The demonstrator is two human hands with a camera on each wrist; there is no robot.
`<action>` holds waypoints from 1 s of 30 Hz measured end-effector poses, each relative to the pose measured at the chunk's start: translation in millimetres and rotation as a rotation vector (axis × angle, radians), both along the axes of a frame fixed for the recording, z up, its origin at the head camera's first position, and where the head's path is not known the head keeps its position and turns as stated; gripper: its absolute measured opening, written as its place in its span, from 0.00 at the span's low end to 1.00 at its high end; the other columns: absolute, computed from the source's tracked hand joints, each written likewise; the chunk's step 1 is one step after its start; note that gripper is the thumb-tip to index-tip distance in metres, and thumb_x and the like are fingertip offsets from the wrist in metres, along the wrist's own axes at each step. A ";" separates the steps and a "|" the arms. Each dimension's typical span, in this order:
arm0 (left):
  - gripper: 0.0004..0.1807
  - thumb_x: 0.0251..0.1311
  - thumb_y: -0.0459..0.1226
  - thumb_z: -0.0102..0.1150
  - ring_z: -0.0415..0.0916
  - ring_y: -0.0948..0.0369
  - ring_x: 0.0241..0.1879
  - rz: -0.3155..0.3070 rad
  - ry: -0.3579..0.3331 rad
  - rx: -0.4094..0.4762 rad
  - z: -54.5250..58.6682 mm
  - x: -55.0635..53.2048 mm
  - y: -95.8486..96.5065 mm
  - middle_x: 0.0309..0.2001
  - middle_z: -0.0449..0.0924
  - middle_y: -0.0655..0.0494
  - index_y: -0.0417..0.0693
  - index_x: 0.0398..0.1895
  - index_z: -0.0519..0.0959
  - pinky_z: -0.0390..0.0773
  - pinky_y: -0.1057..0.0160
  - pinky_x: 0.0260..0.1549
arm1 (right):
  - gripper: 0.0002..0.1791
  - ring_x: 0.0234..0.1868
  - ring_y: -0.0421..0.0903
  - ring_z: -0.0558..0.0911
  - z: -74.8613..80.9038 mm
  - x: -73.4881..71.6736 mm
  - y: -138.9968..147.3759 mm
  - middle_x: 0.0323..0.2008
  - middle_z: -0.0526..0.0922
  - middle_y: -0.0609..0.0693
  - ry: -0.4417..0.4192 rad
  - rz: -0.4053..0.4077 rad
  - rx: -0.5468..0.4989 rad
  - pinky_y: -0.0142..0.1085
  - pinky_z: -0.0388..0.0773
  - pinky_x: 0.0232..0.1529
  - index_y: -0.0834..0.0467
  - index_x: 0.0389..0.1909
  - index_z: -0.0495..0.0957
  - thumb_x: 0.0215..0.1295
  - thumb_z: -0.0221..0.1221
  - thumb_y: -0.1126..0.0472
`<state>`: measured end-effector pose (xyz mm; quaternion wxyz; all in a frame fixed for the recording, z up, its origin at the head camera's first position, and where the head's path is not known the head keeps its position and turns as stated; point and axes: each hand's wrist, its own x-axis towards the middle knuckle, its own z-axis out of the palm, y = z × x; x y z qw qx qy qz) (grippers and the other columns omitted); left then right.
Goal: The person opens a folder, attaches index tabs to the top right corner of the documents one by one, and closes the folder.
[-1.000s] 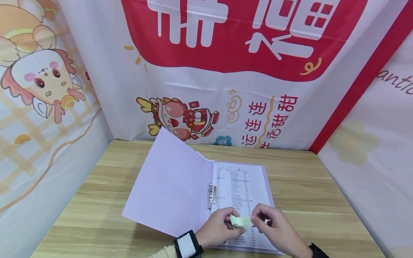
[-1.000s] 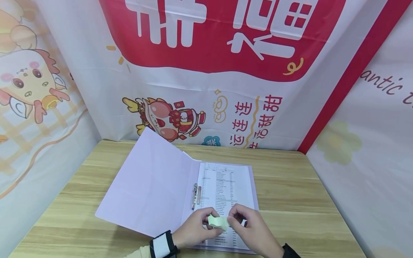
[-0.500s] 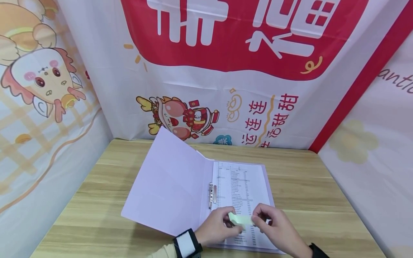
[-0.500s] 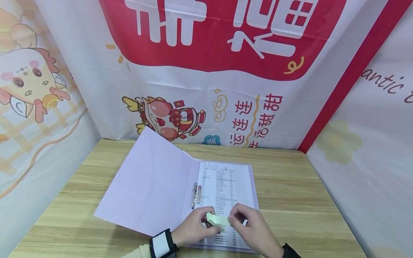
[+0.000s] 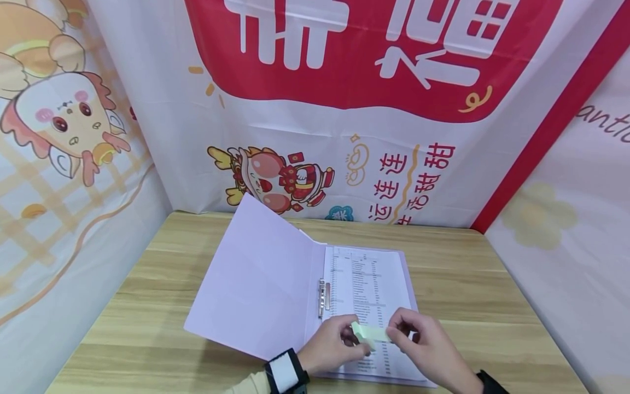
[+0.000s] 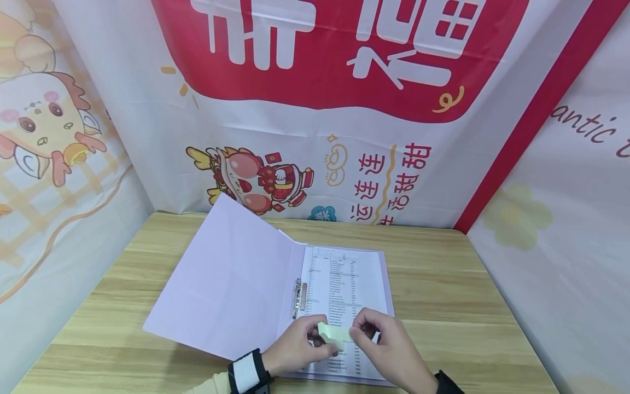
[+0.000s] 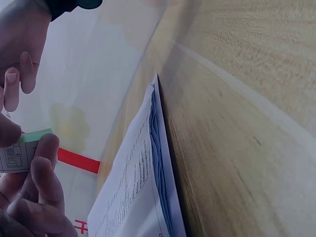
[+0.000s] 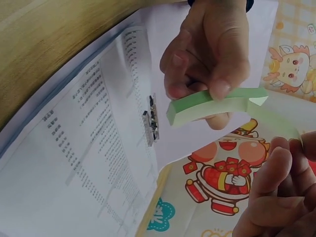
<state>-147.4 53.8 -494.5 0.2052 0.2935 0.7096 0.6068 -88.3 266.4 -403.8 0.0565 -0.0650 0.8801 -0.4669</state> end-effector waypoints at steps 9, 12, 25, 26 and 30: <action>0.11 0.59 0.38 0.68 0.82 0.70 0.36 -0.029 -0.029 0.009 -0.1 -2.0 2.5 0.36 0.87 0.61 0.52 0.46 0.83 0.78 0.72 0.38 | 0.06 0.29 0.40 0.75 10.1 6.4 -0.4 0.27 0.77 0.45 0.047 0.005 0.003 0.32 0.73 0.27 0.53 0.32 0.79 0.71 0.62 0.61; 0.11 0.59 0.37 0.68 0.81 0.71 0.35 -0.032 -0.029 0.010 0.4 -2.5 2.5 0.35 0.87 0.63 0.51 0.46 0.83 0.78 0.72 0.37 | 0.07 0.28 0.39 0.75 11.9 8.3 -0.5 0.27 0.77 0.43 0.082 0.019 -0.006 0.32 0.73 0.26 0.52 0.31 0.79 0.71 0.62 0.61; 0.12 0.58 0.35 0.69 0.79 0.71 0.31 -0.006 -0.035 0.006 6.1 -0.1 1.5 0.33 0.85 0.66 0.51 0.46 0.84 0.75 0.74 0.33 | 0.07 0.28 0.40 0.76 18.5 10.8 1.7 0.27 0.78 0.44 0.071 0.005 -0.010 0.32 0.73 0.26 0.54 0.32 0.79 0.72 0.62 0.59; 0.12 0.58 0.35 0.69 0.79 0.71 0.31 -0.004 -0.035 0.005 6.1 0.0 1.4 0.33 0.85 0.66 0.51 0.46 0.84 0.75 0.74 0.33 | 0.07 0.28 0.40 0.76 18.6 10.7 1.8 0.28 0.78 0.44 0.072 0.005 -0.012 0.32 0.73 0.26 0.54 0.32 0.79 0.72 0.62 0.59; 0.11 0.58 0.35 0.69 0.79 0.71 0.31 -0.007 -0.047 0.006 4.9 0.1 2.1 0.34 0.85 0.66 0.50 0.45 0.83 0.75 0.74 0.33 | 0.07 0.28 0.39 0.76 19.0 10.3 3.1 0.28 0.77 0.43 0.094 0.011 -0.021 0.32 0.73 0.25 0.54 0.32 0.79 0.73 0.61 0.60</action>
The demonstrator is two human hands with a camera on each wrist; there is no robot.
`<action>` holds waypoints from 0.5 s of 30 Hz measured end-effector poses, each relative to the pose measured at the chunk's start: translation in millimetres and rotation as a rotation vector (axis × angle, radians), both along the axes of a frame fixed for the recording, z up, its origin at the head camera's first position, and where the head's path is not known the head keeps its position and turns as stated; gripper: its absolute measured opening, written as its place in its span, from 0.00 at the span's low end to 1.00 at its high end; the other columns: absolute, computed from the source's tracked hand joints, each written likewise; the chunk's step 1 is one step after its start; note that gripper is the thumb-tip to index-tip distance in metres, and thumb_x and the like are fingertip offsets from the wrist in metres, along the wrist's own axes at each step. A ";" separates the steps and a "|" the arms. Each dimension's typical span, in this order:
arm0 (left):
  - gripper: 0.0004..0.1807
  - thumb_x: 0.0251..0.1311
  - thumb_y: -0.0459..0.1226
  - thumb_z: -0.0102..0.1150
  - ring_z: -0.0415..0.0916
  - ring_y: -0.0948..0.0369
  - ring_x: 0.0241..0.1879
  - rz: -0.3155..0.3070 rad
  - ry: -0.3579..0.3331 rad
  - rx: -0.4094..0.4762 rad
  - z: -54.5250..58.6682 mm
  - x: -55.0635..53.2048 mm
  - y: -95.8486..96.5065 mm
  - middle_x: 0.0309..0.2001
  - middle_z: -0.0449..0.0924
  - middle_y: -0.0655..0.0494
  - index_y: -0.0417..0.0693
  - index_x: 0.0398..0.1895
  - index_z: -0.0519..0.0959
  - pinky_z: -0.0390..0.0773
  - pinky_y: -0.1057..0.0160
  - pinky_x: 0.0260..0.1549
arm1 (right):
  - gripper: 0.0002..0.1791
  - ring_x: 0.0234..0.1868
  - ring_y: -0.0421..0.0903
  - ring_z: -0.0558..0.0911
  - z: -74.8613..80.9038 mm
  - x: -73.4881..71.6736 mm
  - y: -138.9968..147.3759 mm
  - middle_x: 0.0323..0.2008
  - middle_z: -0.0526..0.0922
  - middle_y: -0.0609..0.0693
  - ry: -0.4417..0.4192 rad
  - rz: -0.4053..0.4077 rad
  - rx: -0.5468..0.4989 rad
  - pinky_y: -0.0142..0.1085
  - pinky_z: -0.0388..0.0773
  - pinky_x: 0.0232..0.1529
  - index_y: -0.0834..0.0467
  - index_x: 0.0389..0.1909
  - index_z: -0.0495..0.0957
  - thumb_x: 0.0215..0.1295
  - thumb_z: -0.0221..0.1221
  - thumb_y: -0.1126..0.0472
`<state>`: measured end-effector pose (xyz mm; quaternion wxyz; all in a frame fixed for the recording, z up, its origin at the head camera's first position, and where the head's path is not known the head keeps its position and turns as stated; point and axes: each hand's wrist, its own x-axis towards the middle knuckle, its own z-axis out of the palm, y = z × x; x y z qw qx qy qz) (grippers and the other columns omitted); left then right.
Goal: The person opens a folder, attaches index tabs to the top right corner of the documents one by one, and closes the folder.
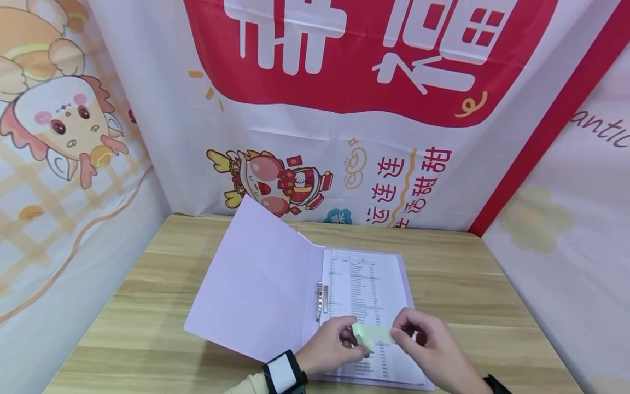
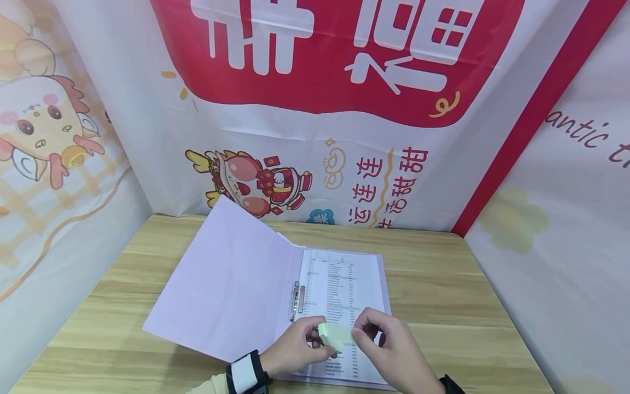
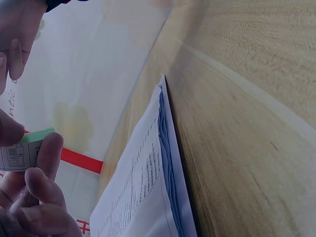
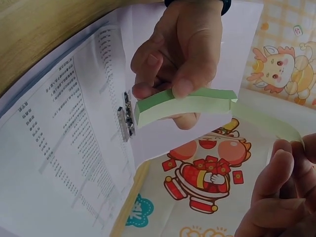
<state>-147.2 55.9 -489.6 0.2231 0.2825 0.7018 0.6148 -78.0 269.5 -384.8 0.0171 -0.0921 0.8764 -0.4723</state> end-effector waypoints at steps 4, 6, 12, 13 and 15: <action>0.09 0.58 0.34 0.69 0.79 0.71 0.31 0.001 -0.010 0.022 -2.1 0.1 -0.6 0.38 0.84 0.65 0.48 0.41 0.82 0.76 0.74 0.31 | 0.07 0.27 0.39 0.75 -1.3 0.0 1.5 0.28 0.77 0.43 0.036 -0.012 -0.004 0.32 0.73 0.24 0.54 0.32 0.79 0.73 0.60 0.62; 0.08 0.58 0.34 0.70 0.78 0.71 0.29 0.001 -0.004 0.025 -2.3 0.3 -1.0 0.40 0.83 0.64 0.46 0.36 0.79 0.74 0.75 0.29 | 0.07 0.26 0.39 0.75 -2.0 0.0 2.6 0.27 0.77 0.43 0.063 -0.024 -0.007 0.33 0.73 0.23 0.54 0.32 0.79 0.72 0.60 0.64; 0.10 0.55 0.35 0.71 0.76 0.71 0.31 0.024 0.020 -0.003 -1.3 1.8 -1.3 0.37 0.82 0.64 0.48 0.31 0.76 0.73 0.73 0.29 | 0.08 0.24 0.40 0.76 -6.0 -0.1 5.7 0.26 0.77 0.42 0.158 -0.054 -0.023 0.33 0.73 0.22 0.54 0.30 0.78 0.70 0.61 0.68; 0.10 0.55 0.35 0.71 0.77 0.70 0.32 0.030 0.021 -0.008 -1.1 2.1 -1.3 0.37 0.82 0.64 0.49 0.31 0.76 0.73 0.73 0.30 | 0.08 0.24 0.40 0.76 -6.8 -0.3 6.5 0.26 0.77 0.43 0.162 -0.062 -0.023 0.33 0.73 0.22 0.54 0.30 0.78 0.70 0.61 0.68; 0.09 0.54 0.35 0.71 0.78 0.70 0.35 0.038 0.027 -0.020 -1.1 2.8 -1.7 0.36 0.83 0.64 0.49 0.32 0.77 0.75 0.71 0.33 | 0.07 0.25 0.40 0.75 -7.5 -1.2 9.0 0.27 0.77 0.43 0.148 -0.078 -0.020 0.33 0.73 0.23 0.55 0.31 0.78 0.71 0.61 0.68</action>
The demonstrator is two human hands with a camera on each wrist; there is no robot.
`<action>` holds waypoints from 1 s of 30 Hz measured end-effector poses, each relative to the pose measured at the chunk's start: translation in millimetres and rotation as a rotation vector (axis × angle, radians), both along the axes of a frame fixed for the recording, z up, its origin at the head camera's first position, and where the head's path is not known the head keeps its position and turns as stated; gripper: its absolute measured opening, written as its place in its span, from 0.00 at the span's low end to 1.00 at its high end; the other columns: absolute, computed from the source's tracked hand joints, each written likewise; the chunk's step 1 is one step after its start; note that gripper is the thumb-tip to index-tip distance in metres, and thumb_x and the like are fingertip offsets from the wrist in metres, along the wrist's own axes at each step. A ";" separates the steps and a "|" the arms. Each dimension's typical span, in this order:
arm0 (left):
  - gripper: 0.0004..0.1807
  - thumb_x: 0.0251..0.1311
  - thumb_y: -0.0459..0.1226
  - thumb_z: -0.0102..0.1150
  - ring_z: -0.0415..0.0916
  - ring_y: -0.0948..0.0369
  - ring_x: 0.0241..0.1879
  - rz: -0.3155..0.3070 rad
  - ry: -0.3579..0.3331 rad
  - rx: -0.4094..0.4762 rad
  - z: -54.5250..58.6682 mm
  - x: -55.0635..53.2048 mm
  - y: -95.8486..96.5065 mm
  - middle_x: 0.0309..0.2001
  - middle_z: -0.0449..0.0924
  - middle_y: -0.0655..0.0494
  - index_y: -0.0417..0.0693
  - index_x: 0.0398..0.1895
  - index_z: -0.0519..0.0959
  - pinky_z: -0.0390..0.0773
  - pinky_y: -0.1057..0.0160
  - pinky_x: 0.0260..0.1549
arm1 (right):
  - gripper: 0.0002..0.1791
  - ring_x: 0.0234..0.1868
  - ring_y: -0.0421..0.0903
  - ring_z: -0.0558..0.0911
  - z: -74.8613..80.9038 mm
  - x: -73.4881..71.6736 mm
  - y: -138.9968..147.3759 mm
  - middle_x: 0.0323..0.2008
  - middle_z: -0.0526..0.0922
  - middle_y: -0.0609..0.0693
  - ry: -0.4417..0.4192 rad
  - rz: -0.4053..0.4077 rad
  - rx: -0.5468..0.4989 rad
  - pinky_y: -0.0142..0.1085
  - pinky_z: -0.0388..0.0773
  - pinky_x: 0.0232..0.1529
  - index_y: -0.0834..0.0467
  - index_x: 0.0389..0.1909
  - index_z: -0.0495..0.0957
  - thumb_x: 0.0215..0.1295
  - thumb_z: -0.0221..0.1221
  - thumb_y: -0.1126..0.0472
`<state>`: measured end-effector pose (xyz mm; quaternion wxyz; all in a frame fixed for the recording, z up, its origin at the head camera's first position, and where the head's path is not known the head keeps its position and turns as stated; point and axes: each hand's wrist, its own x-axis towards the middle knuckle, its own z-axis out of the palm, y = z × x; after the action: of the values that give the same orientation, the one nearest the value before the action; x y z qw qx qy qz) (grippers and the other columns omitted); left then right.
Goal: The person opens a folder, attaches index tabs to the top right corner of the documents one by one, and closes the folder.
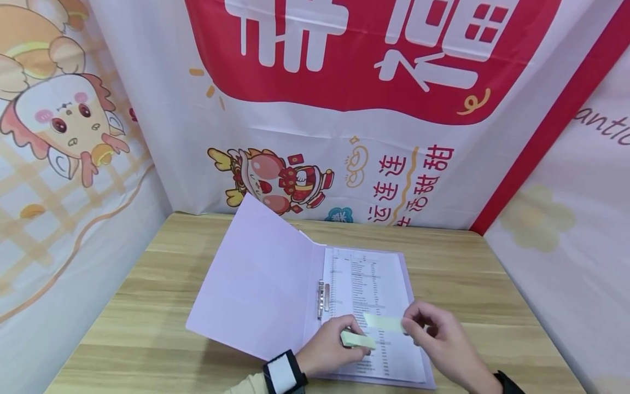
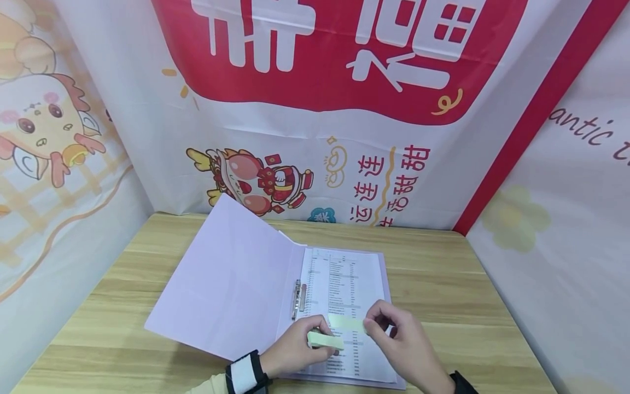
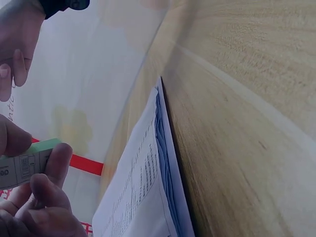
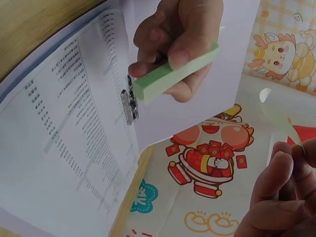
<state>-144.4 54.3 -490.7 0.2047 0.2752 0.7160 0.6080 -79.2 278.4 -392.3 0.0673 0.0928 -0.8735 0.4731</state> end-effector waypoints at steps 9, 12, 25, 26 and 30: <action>0.06 0.58 0.37 0.71 0.78 0.73 0.38 -0.083 0.030 -0.054 3.4 9.0 -6.2 0.39 0.82 0.67 0.51 0.37 0.84 0.79 0.72 0.38 | 0.06 0.27 0.41 0.77 -0.4 -4.1 12.2 0.29 0.77 0.49 -0.127 -0.090 0.006 0.33 0.76 0.27 0.59 0.33 0.79 0.72 0.60 0.66; 0.06 0.58 0.36 0.71 0.78 0.74 0.39 -0.104 0.032 -0.048 5.2 13.4 -6.6 0.39 0.81 0.70 0.50 0.38 0.85 0.79 0.72 0.39 | 0.06 0.28 0.41 0.77 -3.8 -3.2 16.3 0.29 0.78 0.49 -0.115 -0.100 0.015 0.34 0.78 0.28 0.59 0.32 0.78 0.72 0.60 0.67; 0.09 0.50 0.36 0.78 0.76 0.73 0.29 -0.091 -0.008 -0.239 6.4 37.1 -4.6 0.26 0.81 0.71 0.53 0.29 0.84 0.74 0.70 0.30 | 0.04 0.26 0.42 0.77 -18.8 4.2 26.4 0.30 0.79 0.50 -0.244 -0.182 0.018 0.34 0.77 0.29 0.60 0.34 0.79 0.71 0.60 0.67; 0.09 0.49 0.36 0.79 0.76 0.73 0.28 -0.091 0.001 -0.264 5.4 38.3 -4.4 0.25 0.81 0.70 0.53 0.29 0.85 0.74 0.70 0.30 | 0.04 0.26 0.42 0.77 -19.7 4.6 26.7 0.30 0.78 0.50 -0.244 -0.182 0.019 0.34 0.77 0.28 0.60 0.34 0.79 0.71 0.60 0.67; 0.10 0.49 0.40 0.79 0.75 0.74 0.27 -0.137 0.075 -0.378 -5.5 38.9 -1.6 0.26 0.81 0.72 0.54 0.32 0.86 0.74 0.70 0.31 | 0.03 0.27 0.42 0.78 -23.7 4.0 28.1 0.31 0.79 0.50 -0.264 -0.185 0.011 0.34 0.78 0.30 0.61 0.35 0.79 0.71 0.60 0.67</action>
<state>-105.5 52.7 -496.2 0.2666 0.3025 0.8041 0.4369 -75.2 306.5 -416.0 -0.0055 -0.0508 -0.8822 0.4681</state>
